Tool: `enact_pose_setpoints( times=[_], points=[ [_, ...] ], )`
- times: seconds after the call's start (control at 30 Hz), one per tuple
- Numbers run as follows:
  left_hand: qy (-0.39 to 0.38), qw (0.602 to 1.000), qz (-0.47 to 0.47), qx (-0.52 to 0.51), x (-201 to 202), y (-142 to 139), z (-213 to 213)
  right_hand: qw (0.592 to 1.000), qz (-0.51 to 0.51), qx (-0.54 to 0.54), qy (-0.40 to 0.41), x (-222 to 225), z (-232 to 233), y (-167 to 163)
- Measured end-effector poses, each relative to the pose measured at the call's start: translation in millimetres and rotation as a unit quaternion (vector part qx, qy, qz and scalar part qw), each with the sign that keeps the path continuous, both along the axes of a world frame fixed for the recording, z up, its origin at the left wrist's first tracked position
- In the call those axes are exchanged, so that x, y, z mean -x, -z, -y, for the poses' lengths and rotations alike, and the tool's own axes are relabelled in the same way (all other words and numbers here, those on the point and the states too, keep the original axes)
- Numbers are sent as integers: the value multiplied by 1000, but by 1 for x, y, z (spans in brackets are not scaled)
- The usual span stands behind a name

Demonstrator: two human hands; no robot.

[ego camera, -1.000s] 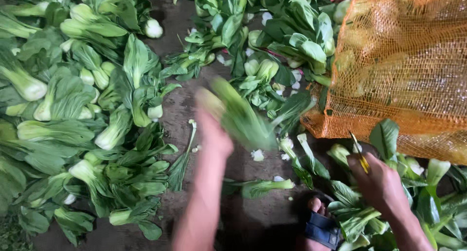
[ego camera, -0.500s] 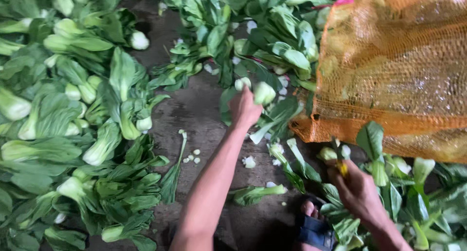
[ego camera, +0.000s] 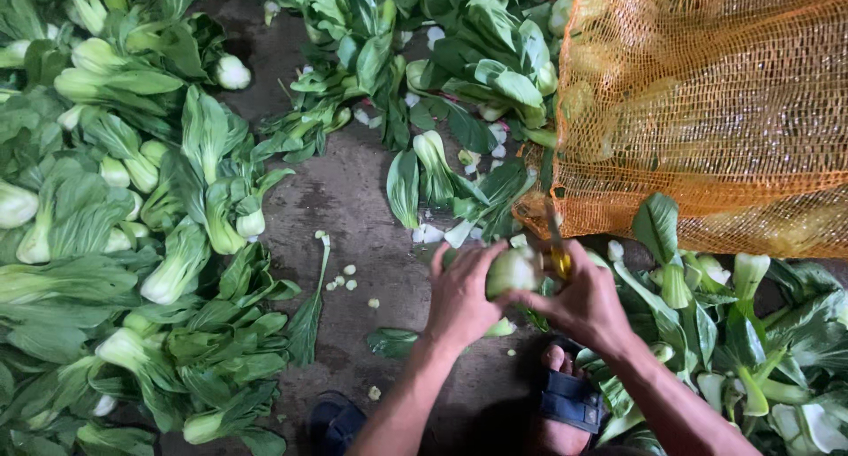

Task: The person trims the base of bok choy stalks using a small knife, removing unwanted parts and placing the trimmed vegetables into a pile. The person works continuously on multiple stalks, handling them one at a time.

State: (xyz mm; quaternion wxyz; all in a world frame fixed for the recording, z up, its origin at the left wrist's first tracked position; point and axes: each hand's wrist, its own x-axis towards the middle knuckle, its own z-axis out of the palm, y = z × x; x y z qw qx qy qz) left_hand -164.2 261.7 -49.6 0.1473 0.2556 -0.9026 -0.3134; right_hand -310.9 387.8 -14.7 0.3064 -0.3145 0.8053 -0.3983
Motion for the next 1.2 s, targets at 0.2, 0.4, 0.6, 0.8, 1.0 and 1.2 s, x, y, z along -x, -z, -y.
enact_pose_setpoints(
  times=[0.2, 0.4, 0.6, 0.8, 1.0, 1.2],
  points=[
    [73, 994, 17, -81, -18, -17, 14, 981, -132, -41, -133, 16, -17, -21],
    [109, 983, -30, -147, -18, -26, 10, 898, 407, 143, 90, 48, -58, 55],
    [44, 964, 5, -264, -23, -37, 22, 990, -34, 1, 134, 52, -74, 30],
    [40, 979, -19, -201, -21, -43, 20, 930, -322, 21, -176, 20, -42, -30],
    [64, 979, -32, -189, -16, -44, 10, 943, -287, -22, -168, -4, -37, -37],
    [70, 972, -51, -220, -24, -47, 10, 942, -294, 2, -162, 14, -57, -4]
  ],
)
